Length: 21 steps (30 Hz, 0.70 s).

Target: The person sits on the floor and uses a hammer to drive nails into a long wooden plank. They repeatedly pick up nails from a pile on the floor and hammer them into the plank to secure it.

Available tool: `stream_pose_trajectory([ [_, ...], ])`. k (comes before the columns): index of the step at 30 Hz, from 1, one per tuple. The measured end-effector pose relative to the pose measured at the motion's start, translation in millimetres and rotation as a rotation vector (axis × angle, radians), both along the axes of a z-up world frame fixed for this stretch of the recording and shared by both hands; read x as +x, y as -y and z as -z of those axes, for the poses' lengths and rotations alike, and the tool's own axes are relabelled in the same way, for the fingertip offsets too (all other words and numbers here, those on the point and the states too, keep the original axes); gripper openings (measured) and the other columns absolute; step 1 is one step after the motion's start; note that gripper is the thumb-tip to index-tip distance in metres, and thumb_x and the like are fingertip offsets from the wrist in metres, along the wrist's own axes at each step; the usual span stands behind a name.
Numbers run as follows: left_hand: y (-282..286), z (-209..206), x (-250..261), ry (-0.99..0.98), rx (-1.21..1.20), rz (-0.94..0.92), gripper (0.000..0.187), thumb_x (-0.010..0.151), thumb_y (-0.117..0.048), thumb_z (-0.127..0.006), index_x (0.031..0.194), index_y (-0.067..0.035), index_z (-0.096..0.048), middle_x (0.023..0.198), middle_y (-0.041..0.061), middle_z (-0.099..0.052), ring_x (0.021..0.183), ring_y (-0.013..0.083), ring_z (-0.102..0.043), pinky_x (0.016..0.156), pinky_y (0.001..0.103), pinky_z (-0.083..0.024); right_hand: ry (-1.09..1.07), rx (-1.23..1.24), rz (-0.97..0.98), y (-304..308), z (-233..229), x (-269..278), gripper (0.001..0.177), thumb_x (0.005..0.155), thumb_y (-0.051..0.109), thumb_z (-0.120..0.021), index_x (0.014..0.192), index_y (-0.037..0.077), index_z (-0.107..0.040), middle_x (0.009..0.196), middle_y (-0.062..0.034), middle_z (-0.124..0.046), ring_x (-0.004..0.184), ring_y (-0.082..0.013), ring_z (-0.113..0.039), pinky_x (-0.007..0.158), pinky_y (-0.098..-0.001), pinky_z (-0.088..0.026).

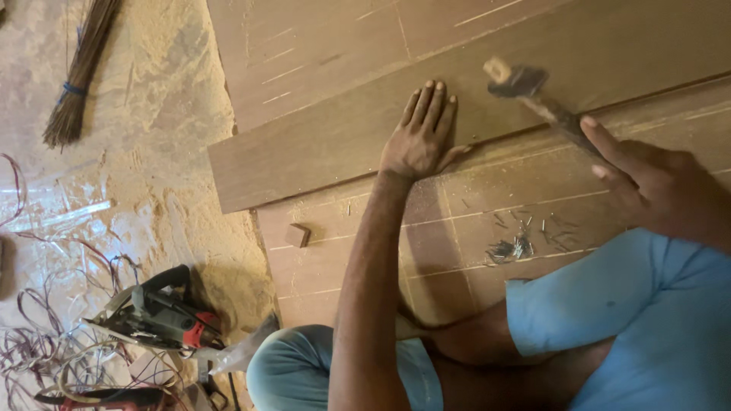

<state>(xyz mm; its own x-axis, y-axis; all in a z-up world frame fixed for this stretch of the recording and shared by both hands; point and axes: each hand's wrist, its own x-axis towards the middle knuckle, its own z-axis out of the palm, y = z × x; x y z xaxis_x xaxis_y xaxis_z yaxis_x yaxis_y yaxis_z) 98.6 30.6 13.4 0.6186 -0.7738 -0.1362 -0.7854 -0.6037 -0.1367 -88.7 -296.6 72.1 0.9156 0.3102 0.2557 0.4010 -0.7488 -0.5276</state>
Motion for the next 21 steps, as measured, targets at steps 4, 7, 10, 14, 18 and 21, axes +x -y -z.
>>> stream_pose_trajectory([
  [4,-0.2,-10.7,-0.1,-0.064,-0.123,-0.013,0.096,0.102,-0.077,-0.023,0.166,-0.004,-0.020,0.172,0.026,-0.015,0.162,0.0366,-0.012,0.134,0.049,-0.009,-0.424,0.072,0.148,-22.0,-23.4,-5.7,0.076,0.099,0.015,-0.058,0.164,0.014,-0.019,0.089,-0.0159,-0.068,0.059,-0.0209,-0.066,0.051,-0.0296,-0.054],
  [7,10.0,-34.8,2.8,-0.114,0.166,-0.102,0.119,0.087,-0.090,-0.024,0.162,0.001,-0.010,0.169,0.024,-0.006,0.158,0.0350,-0.004,0.128,0.050,-0.003,-0.191,0.197,0.020,-39.6,-27.6,-14.5,0.078,0.095,0.010,-0.054,0.164,0.009,-0.018,0.103,-0.0246,-0.070,0.065,-0.0257,-0.071,0.052,-0.0337,-0.056],
  [10,16.0,-48.5,3.5,-0.131,0.210,-0.136,0.124,0.087,-0.093,-0.023,0.162,0.004,-0.005,0.171,0.024,-0.002,0.159,0.0354,0.001,0.130,0.049,0.000,-0.260,0.021,0.024,-59.9,-33.4,-14.3,0.082,0.093,0.013,-0.058,0.166,0.016,-0.020,0.095,-0.0225,-0.070,0.067,-0.0326,-0.070,0.059,-0.0419,-0.060],
  [14,17.1,-46.0,4.4,-0.113,0.135,-0.103,0.124,0.088,-0.092,-0.022,0.162,0.006,-0.007,0.171,0.025,-0.002,0.159,0.0356,0.001,0.130,0.046,-0.001,-0.382,-0.087,0.114,-65.2,-43.9,-17.5,0.079,0.095,0.017,-0.062,0.164,0.022,-0.025,0.084,-0.0187,-0.069,0.060,-0.0324,-0.067,0.058,-0.0457,-0.058],
  [18,11.5,-34.6,2.7,-0.124,0.057,-0.134,0.120,0.090,-0.089,-0.025,0.161,0.007,-0.010,0.171,0.026,-0.004,0.159,0.0360,-0.001,0.131,0.047,-0.002,0.049,0.156,0.137,-60.0,-38.4,-34.9,0.067,0.104,0.014,-0.056,0.164,0.018,-0.026,0.103,-0.0239,-0.069,0.066,-0.0306,-0.067,0.059,-0.0415,-0.056],
  [21,9.8,-31.0,2.4,-0.093,0.016,-0.109,0.119,0.093,-0.087,-0.030,0.161,0.008,-0.012,0.171,0.026,-0.006,0.160,0.0364,-0.003,0.131,0.048,-0.003,0.155,0.182,0.125,-64.8,-18.9,-38.2,0.070,0.104,0.008,-0.058,0.165,0.015,-0.024,0.098,-0.0189,-0.068,0.065,-0.0294,-0.064,0.060,-0.0424,-0.054],
])
